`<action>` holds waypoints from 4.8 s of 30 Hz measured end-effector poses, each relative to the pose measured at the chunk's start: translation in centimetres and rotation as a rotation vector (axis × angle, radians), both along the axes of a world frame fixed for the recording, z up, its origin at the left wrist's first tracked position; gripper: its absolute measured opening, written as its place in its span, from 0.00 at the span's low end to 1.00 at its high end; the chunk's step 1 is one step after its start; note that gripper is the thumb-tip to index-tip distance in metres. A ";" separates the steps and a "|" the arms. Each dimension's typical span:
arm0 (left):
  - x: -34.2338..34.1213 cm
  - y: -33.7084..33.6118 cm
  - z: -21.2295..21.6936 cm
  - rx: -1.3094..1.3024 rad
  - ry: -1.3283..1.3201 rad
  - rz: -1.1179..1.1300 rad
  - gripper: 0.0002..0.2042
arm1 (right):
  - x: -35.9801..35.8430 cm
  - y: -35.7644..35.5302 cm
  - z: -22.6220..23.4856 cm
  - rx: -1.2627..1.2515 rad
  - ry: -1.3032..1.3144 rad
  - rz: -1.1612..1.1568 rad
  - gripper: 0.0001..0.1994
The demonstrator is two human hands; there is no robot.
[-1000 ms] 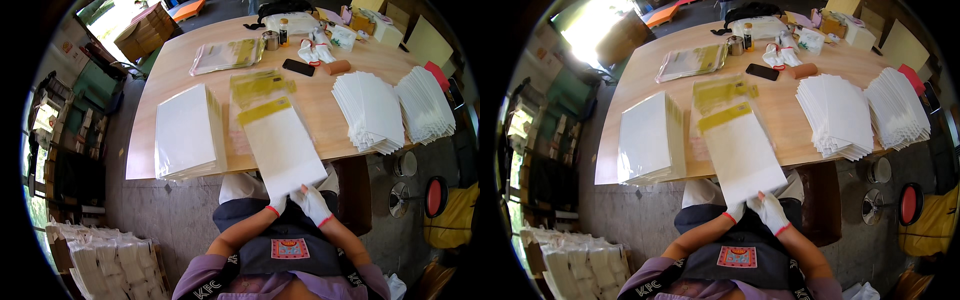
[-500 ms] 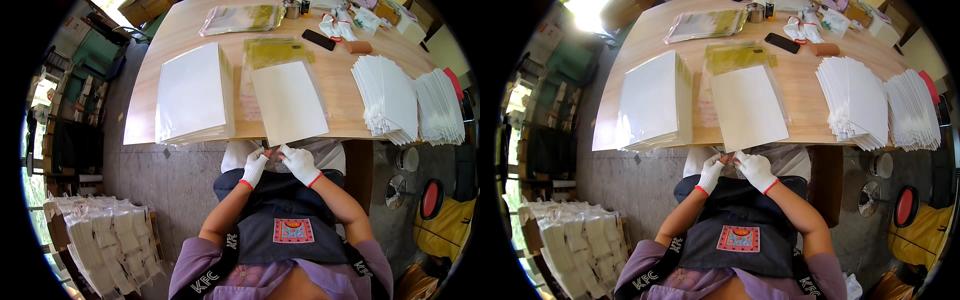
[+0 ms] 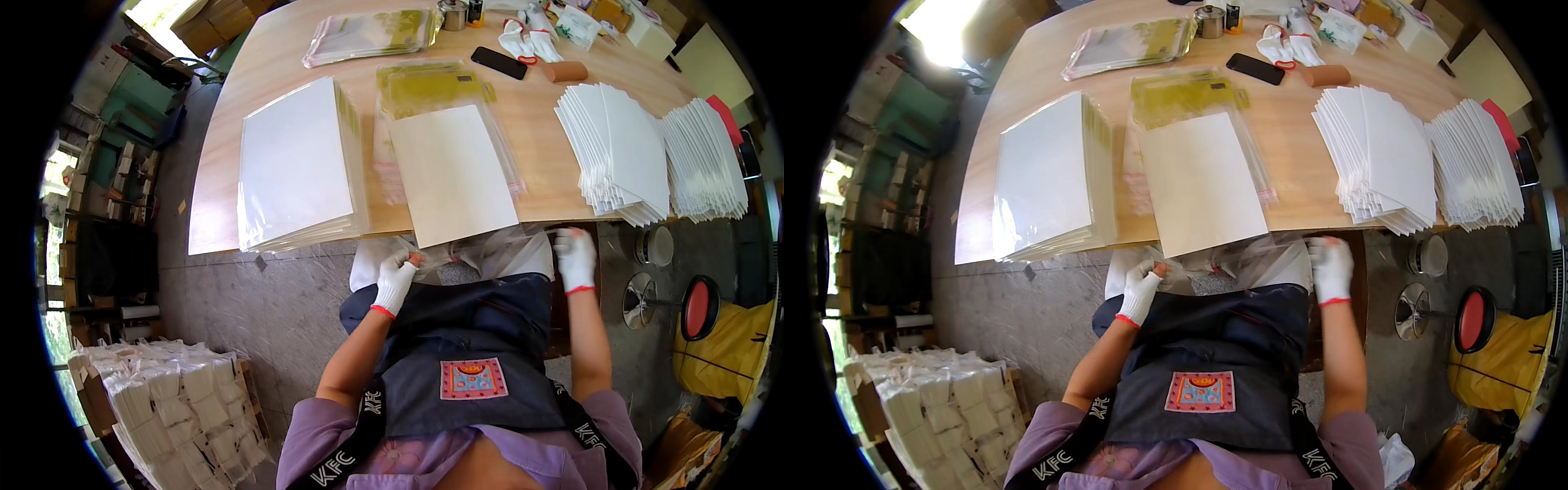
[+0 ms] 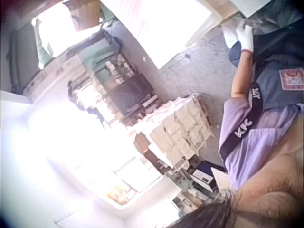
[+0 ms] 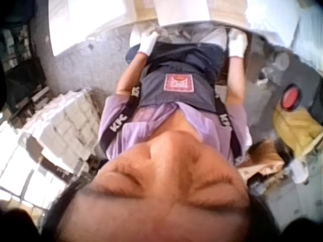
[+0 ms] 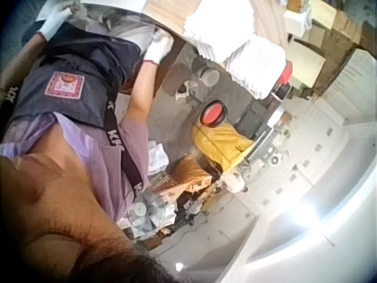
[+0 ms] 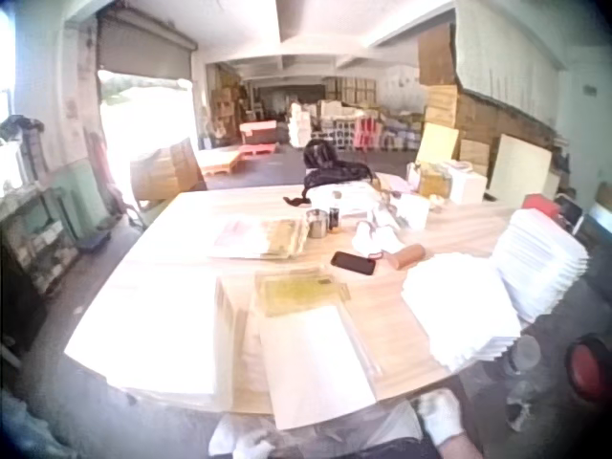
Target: The person repeatedly picks up white rectangular sheets from a stack on a table and places them into clear plastic sleeves. The person wears white gloves and a purple shirt with a KFC logo. The process involves sliding the paper into the sleeve and stacking the completed units on the table.
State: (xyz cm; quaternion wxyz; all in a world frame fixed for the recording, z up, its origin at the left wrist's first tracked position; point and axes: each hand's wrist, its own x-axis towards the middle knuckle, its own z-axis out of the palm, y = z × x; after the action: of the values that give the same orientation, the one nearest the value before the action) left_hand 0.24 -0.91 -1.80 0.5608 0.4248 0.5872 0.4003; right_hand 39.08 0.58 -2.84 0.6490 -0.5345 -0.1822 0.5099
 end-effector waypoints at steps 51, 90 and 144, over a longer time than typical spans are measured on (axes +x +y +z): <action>-11.2 -0.1 18.9 0.553 0.010 0.379 0.19 | -24.1 5.9 9.3 0.123 -0.100 0.905 0.10; 5.4 15.2 5.0 0.834 1.268 -0.462 0.21 | 6.4 6.9 16.1 -0.165 -2.092 0.159 0.11; 4.2 14.0 6.9 0.794 0.574 -0.406 0.16 | -3.3 -8.9 3.9 0.028 0.430 0.162 0.18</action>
State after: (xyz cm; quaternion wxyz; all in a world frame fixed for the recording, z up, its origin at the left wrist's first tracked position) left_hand 4.46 13.06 5.07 0.2398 0.8020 0.4261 0.3430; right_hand 35.76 -8.29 1.05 0.6370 -0.3880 -0.0890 0.6601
